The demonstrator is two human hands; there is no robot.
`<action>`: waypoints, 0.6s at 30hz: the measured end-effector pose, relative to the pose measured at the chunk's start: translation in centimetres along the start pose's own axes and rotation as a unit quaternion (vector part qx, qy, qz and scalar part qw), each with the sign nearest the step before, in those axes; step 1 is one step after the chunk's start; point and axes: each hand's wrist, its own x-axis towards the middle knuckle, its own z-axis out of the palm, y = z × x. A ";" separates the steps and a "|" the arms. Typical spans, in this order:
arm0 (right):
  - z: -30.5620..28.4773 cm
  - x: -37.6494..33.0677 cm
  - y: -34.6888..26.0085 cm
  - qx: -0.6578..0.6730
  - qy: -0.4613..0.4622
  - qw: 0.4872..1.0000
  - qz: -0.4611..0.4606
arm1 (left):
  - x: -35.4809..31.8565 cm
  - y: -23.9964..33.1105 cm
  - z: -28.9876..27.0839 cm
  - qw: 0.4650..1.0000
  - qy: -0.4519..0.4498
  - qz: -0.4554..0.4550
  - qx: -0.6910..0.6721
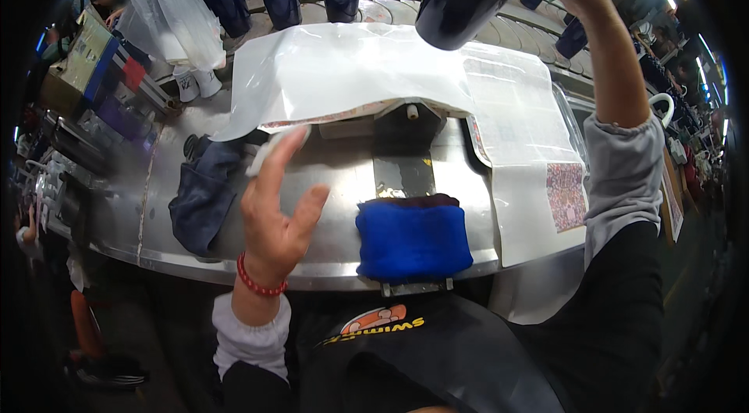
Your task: The person holds a decorated ceramic vase and scrubs its surface with a green sponge. The person rotates the vase to clean different sides, then places it on a tray with other similar vases and picks up a plain blue vase to continue the task.
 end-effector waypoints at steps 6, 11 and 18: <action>6.5 -9.2 -2.4 0.229 -0.200 0.951 -0.058 | 4.3 3.8 7.4 0.874 -0.166 -0.152 -0.431; 16.0 -19.8 -0.7 0.260 -0.055 0.938 0.222 | -1.0 4.9 9.4 0.753 -0.100 -0.392 -0.519; 18.9 -22.3 0.8 0.281 -0.007 0.925 0.256 | -0.7 1.5 10.9 0.710 -0.062 -0.425 -0.558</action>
